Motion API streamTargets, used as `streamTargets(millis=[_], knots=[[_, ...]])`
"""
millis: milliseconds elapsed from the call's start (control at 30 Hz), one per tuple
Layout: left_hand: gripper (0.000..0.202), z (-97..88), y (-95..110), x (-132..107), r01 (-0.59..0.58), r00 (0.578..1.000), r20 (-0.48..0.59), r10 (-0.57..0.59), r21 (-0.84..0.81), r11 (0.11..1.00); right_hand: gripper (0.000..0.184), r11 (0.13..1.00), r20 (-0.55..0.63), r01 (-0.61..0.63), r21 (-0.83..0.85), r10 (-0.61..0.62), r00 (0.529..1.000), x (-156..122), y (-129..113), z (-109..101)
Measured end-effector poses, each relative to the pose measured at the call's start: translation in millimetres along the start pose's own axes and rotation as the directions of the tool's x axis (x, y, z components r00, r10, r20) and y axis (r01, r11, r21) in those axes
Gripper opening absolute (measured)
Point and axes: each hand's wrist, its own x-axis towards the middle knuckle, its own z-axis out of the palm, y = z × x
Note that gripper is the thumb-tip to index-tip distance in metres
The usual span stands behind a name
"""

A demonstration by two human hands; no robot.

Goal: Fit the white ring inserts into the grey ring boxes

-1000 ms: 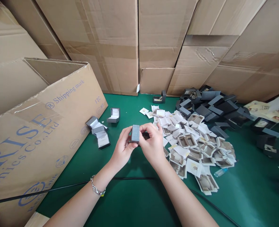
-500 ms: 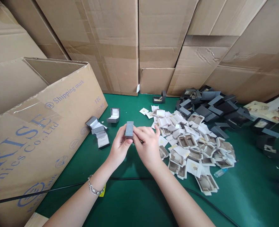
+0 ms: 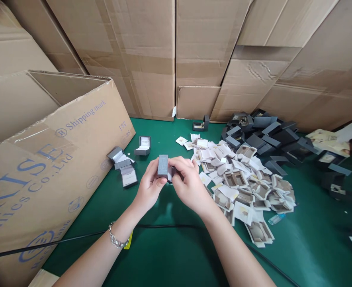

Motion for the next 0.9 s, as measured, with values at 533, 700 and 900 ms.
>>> streamTargets(millis=[533, 700, 900], knots=[[0.072, -6.5, -4, 4, 0.459, 0.882, 0.228, -0.413, -0.619, 0.637, 0.029, 0.919, 0.009, -0.299, 0.255, 0.307, 0.952, 4, -6, -16], [0.07, -5.2, 2, 5, 0.512, 0.847, 0.293, -0.444, -0.677, 0.529, 0.037, 0.898, 0.122, -0.39, 0.205, 0.372, 0.92, 5, -6, -16], [0.063, -2.5, -4, 3, 0.515, 0.85, 0.264, -0.456, -0.6, 0.612, 0.02, 0.901, 0.183, -0.431, -0.049, 0.432, 0.883, 2, -8, -16]])
